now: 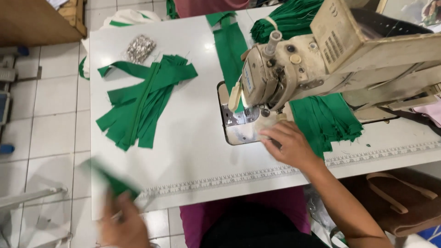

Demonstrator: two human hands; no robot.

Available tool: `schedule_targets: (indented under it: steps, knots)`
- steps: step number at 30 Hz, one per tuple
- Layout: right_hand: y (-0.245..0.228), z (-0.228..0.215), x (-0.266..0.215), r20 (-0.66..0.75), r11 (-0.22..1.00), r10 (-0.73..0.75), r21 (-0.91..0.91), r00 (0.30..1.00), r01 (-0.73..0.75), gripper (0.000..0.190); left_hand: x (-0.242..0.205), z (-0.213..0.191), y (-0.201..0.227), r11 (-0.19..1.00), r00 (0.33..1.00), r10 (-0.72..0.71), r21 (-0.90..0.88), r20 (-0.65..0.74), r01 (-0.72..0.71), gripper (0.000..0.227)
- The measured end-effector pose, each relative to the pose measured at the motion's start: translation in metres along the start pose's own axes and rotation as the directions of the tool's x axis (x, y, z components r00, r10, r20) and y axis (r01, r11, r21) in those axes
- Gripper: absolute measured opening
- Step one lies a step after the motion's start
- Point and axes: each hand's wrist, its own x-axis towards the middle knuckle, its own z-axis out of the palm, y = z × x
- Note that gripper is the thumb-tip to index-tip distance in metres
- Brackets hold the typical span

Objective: The person is using an industrial sewing machine to process a series of green fabric strips.

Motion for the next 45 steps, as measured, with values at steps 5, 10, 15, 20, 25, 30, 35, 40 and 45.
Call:
schedule_targets:
  steps: [5,10,15,20,25,30,35,40,45]
  knots:
    - [-0.065,-0.017,-0.001,-0.196,0.978,-0.067,0.182,0.978,0.104,0.031,-0.06,0.087,0.103,0.464,0.461,0.886,0.151,-0.052,-0.873,0.024]
    - [-0.05,-0.006,-0.036,-0.104,0.996,-0.095,-0.011,0.99,0.094,0.029,-0.107,0.093,0.125,0.449,0.427,0.891,-0.16,0.155,-0.879,0.022]
    - [-0.04,-0.004,-0.052,-0.071,0.998,-0.021,-0.057,0.997,0.017,0.032,-0.114,0.084,0.125,0.444,0.41,0.868,-0.069,0.279,-0.893,0.038]
    - [-0.04,-0.002,-0.041,-0.113,0.997,-0.013,-0.075,0.994,0.005,0.031,-0.106,0.073,0.138,0.39,0.321,0.87,-0.122,0.375,-0.913,0.038]
    - [-0.042,-0.009,-0.032,-0.063,0.99,-0.057,-0.133,0.996,0.048,0.035,-0.106,0.081,0.135,0.299,0.199,0.889,-0.195,0.413,-0.934,0.038]
    - [-0.048,-0.035,-0.042,0.157,0.987,-0.019,-0.156,0.987,0.044,0.01,-0.091,0.085,0.142,0.229,0.042,0.918,-0.442,0.394,-0.867,0.032]
    - [-0.056,-0.055,-0.049,0.467,0.995,-0.037,0.099,0.883,-0.011,0.02,-0.08,0.095,0.137,0.356,0.235,0.886,-0.263,0.399,-0.897,0.044]
    - [-0.045,-0.053,-0.02,0.257,0.996,-0.068,0.07,0.964,0.052,0.015,-0.099,0.097,0.131,0.259,0.074,0.921,-0.46,0.382,-0.849,0.052]
    - [-0.005,-0.013,-0.009,0.079,0.954,-0.127,-0.265,0.989,0.143,0.028,-0.103,0.126,0.131,0.107,-0.082,0.965,-0.662,0.248,-0.742,0.032]
